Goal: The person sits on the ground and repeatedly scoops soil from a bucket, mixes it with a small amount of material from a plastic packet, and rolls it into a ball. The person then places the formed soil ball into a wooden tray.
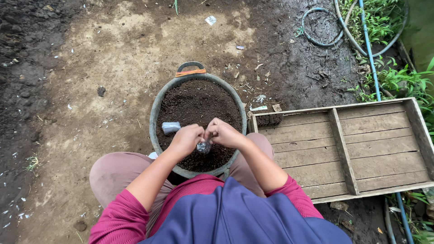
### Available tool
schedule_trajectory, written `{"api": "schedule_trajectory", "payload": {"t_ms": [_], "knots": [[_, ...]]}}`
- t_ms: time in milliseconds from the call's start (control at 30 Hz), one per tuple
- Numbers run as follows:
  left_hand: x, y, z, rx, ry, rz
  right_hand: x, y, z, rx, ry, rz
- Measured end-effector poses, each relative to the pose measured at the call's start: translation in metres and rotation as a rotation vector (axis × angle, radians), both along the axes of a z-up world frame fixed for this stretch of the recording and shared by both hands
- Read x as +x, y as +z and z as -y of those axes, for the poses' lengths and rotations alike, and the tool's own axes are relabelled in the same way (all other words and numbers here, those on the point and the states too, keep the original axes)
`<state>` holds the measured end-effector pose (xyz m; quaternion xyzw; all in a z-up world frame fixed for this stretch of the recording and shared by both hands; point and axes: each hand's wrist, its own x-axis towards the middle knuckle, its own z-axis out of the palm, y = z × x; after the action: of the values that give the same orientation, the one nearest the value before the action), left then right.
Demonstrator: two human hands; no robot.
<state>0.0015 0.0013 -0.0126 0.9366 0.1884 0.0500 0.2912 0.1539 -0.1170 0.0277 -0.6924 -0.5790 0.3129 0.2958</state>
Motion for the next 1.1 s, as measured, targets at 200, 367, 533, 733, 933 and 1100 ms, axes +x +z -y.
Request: {"api": "schedule_trajectory", "payload": {"t_ms": [200, 367, 533, 733, 933, 1100], "knots": [[-0.011, 0.032, 0.005, 0.114, -0.161, -0.27, -0.003, 0.007, 0.0, -0.115, 0.265, 0.57], [-0.008, 0.033, -0.003, -0.006, -0.026, -0.081, -0.023, -0.002, -0.002, -0.14, -0.113, 0.008], [-0.008, 0.018, -0.007, -0.024, -0.008, -0.037, -0.02, -0.021, 0.001, -0.053, -0.134, -0.076], [-0.007, 0.009, 0.003, 0.175, -0.163, -0.026, -0.005, -0.009, 0.001, -0.111, 0.151, 0.244], [0.005, -0.029, 0.002, 0.33, 0.001, -0.239, -0.027, 0.004, 0.007, 0.084, 0.164, 0.904], [0.001, -0.012, 0.016, 0.415, 0.199, 0.09, -0.049, -0.002, 0.007, 0.384, 0.049, 0.998]]}}
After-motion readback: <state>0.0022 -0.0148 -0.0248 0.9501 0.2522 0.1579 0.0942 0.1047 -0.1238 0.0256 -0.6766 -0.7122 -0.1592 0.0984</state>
